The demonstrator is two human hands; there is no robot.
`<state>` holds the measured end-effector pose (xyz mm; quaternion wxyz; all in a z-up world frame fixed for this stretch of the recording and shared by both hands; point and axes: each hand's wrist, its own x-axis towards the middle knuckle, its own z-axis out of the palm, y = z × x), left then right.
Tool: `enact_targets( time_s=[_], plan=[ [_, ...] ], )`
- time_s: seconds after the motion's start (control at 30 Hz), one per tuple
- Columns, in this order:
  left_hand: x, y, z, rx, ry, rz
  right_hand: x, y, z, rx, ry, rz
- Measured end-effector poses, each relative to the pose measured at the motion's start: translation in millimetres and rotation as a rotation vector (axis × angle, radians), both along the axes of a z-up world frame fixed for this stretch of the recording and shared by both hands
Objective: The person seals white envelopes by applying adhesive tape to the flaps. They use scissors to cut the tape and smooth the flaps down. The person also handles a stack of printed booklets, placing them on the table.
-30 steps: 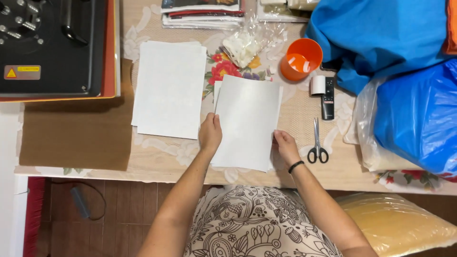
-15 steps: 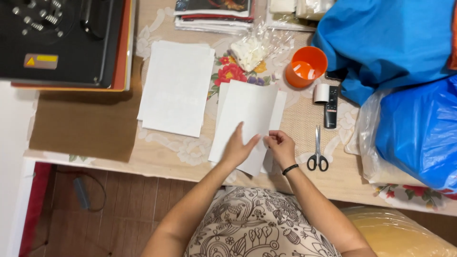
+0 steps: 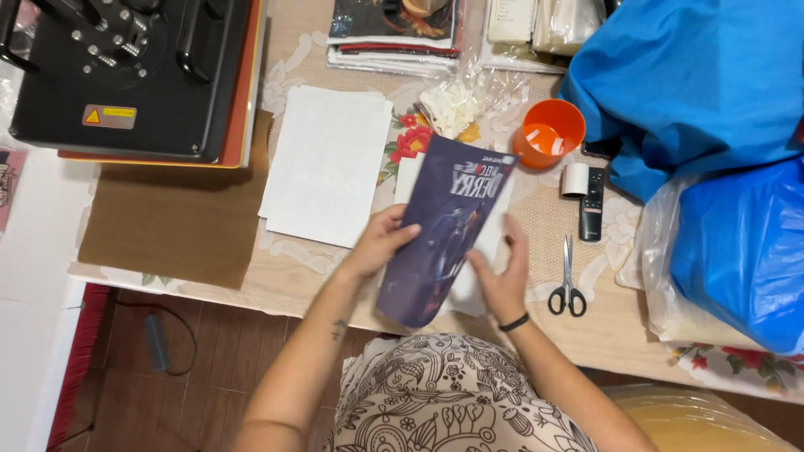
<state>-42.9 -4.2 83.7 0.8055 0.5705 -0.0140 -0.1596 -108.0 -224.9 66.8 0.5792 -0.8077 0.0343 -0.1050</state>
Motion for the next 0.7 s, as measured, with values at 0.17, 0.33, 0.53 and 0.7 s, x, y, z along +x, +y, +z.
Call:
enact_targets(
  time_s=[0.17, 0.33, 0.53, 0.7],
  plan=[
    [8, 49, 44, -0.108, 0.086, 0.009, 31, -22, -26, 0.707, 0.293, 0.147],
    [19, 67, 28, 0.057, 0.059, 0.120, 40, -28, -73, 0.745, 0.391, 0.104],
    [31, 78, 5, 0.295, -0.001, 0.184, 47, -16, -61, 0.613, 0.354, 0.003],
    [35, 78, -7, 0.268, -0.035, 0.300, 49, -5, -28, 0.497, 0.213, -0.073]
  ],
)
